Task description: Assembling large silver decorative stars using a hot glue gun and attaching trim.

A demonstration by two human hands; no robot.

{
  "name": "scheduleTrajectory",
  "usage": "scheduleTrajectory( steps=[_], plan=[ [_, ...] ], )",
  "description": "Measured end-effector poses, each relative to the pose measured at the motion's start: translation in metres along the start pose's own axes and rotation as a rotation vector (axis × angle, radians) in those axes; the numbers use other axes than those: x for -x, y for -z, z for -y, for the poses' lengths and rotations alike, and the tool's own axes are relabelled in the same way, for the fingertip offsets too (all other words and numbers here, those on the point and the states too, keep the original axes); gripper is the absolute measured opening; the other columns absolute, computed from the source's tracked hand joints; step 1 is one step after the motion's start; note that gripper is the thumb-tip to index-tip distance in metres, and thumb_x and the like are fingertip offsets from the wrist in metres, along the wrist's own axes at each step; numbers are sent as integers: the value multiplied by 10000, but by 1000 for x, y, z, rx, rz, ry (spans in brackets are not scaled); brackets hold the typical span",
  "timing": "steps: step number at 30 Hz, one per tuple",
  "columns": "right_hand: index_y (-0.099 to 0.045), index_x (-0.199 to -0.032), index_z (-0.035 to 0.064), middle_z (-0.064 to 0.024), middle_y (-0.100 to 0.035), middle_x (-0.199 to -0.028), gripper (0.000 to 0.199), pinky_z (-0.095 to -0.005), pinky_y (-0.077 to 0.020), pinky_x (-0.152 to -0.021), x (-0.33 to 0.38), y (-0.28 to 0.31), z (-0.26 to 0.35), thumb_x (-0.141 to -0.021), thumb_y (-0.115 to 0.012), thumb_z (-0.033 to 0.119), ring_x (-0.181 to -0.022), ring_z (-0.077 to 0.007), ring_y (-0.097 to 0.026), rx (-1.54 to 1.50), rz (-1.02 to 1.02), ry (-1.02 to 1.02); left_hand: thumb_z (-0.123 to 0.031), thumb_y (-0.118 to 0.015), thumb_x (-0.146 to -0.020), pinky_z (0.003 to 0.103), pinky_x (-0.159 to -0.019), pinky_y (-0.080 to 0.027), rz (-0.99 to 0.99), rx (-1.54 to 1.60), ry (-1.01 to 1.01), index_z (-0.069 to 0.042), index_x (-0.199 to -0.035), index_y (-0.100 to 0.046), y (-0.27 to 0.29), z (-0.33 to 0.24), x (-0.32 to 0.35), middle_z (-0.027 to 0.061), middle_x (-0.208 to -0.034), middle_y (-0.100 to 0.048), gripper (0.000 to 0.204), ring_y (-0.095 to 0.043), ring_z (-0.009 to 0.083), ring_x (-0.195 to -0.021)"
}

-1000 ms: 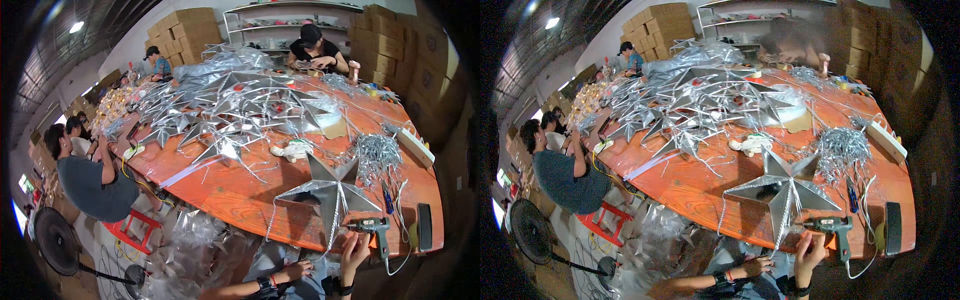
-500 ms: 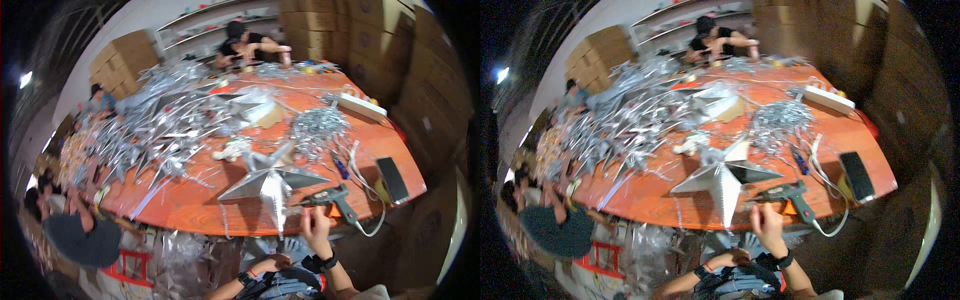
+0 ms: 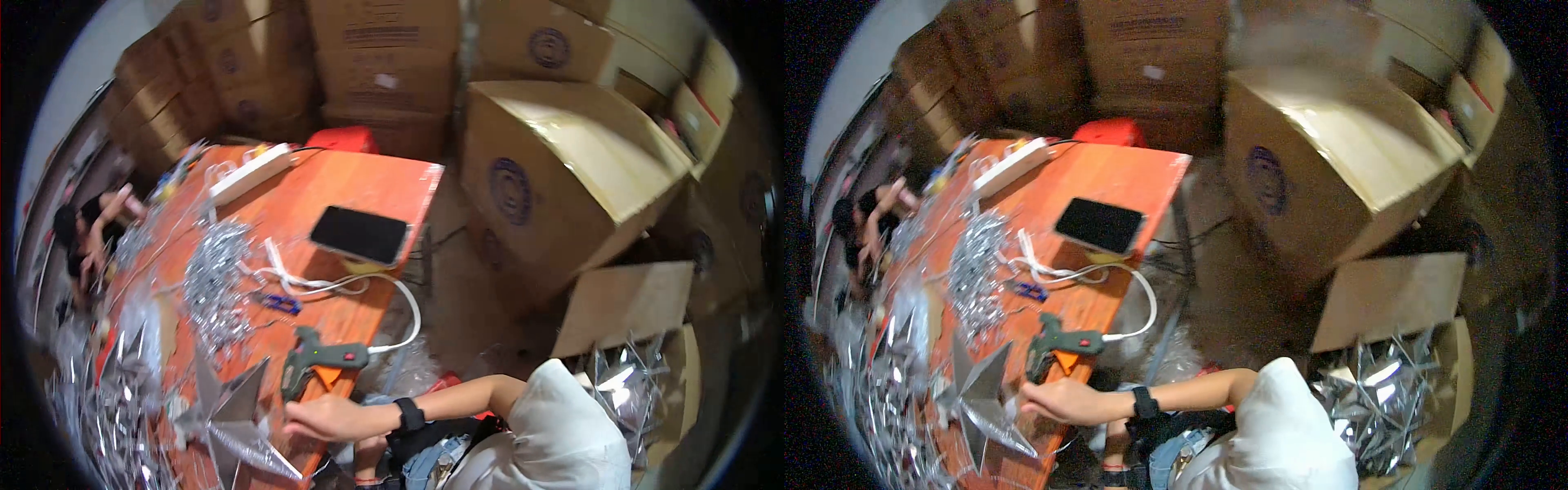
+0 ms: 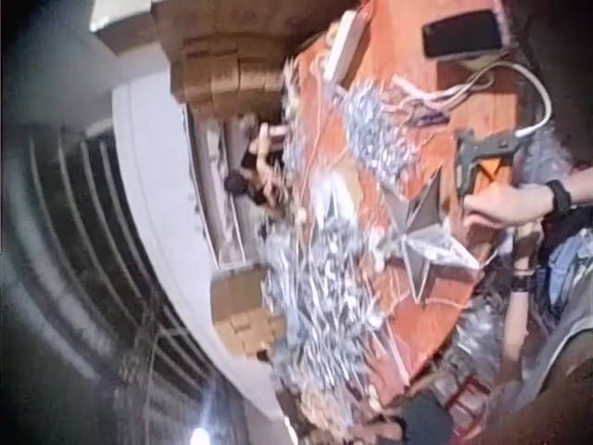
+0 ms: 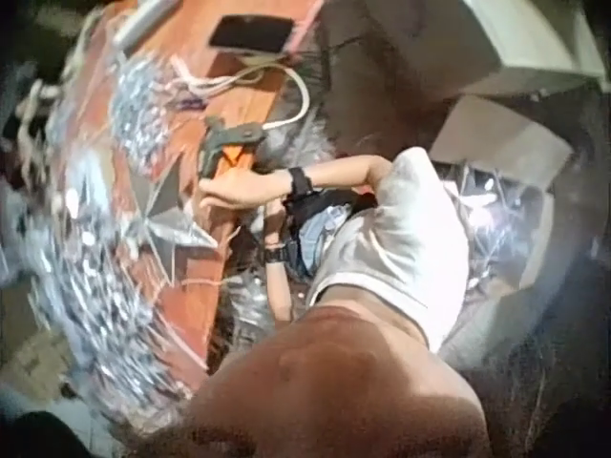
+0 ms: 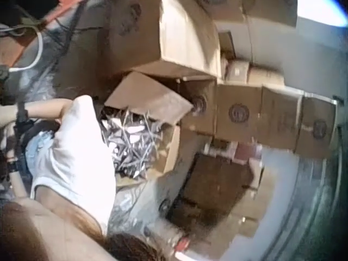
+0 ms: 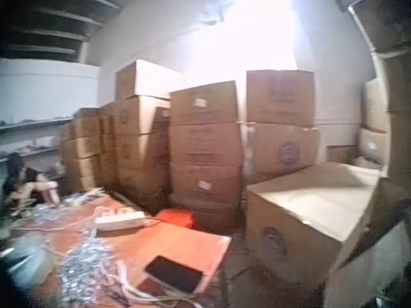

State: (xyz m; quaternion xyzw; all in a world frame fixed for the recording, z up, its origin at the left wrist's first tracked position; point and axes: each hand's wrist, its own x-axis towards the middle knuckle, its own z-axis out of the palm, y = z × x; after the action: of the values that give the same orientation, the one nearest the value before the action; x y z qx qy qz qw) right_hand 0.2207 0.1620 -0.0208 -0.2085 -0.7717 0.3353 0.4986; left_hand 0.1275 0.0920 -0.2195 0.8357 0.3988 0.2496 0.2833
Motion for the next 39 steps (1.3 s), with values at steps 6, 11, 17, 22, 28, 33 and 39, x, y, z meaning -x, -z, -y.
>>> scheduleTrajectory(
  steps=[6, 11, 17, 22, 28, 33, 39],
  plan=[
    [-375, -936, 35, -172, -503, -621, 237, -437, -415, -490, 1, -2, 12, -910, -452, 258, -593, -369, -551, -37, -51, 26, -207, -510, -812, 379, -514, -436, 275, 200, -196, -59, -678, -569, -37, -1, -56, 131, -638, -575, 208, -555, 268, -573],
    [-434, -860, 35, -148, -542, -601, 227, -381, -426, -430, 16, 7, 15, -839, -526, 241, -542, -325, -572, 210, -49, -26, -207, -510, -813, 376, -512, -436, 448, 368, -415, -59, -678, -570, -91, -32, -131, 128, -636, -574, 209, -556, 266, -574],
    [-446, -876, 32, -171, -550, -634, 195, -367, -448, -460, 8, -27, -2, -883, -470, 225, -585, -333, -587, 161, 45, -49, -206, -510, -814, 373, -510, -436, 389, 514, -590, -58, -676, -572, -136, -76, -231, 125, -633, -573, 211, -557, 263, -574],
    [-484, -1007, 67, -133, -586, -715, 170, -363, -469, -549, 11, -25, -6, -914, -438, 202, -660, -283, -600, -85, 33, -297, -206, -509, -814, 371, -509, -436, 311, 589, -612, -58, -676, -573, -139, -95, -271, 123, -630, -572, 213, -558, 261, -574],
    [-487, -1071, 85, -119, -601, -843, 206, -340, -478, -602, 6, -18, 10, -894, -465, 189, -706, -290, -603, 124, 168, -299, -205, -509, -815, 368, -507, -436, 217, 629, -566, -57, -674, -574, -126, -91, -299, 120, -627, -571, 214, -559, 258, -575],
    [-502, -1060, 88, -127, -610, -860, 238, -352, -484, -602, 9, -14, 9, -840, -529, 176, -726, -297, -614, 158, 94, -273, -205, -509, -816, 366, -505, -436, 179, 647, -424, -57, -674, -575, -124, -56, -275, 117, -625, -571, 216, -560, 255, -575],
    [-515, -1002, 91, -107, -603, -768, 185, -353, -472, -553, 10, -10, 8, -820, -541, 115, -653, -294, -604, 187, 35, -184, -205, -509, -817, 363, -503, -436, 120, 622, -190, -57, -672, -576, -105, 13, -227, 114, -622, -570, 218, -561, 253, -576]
  ],
)
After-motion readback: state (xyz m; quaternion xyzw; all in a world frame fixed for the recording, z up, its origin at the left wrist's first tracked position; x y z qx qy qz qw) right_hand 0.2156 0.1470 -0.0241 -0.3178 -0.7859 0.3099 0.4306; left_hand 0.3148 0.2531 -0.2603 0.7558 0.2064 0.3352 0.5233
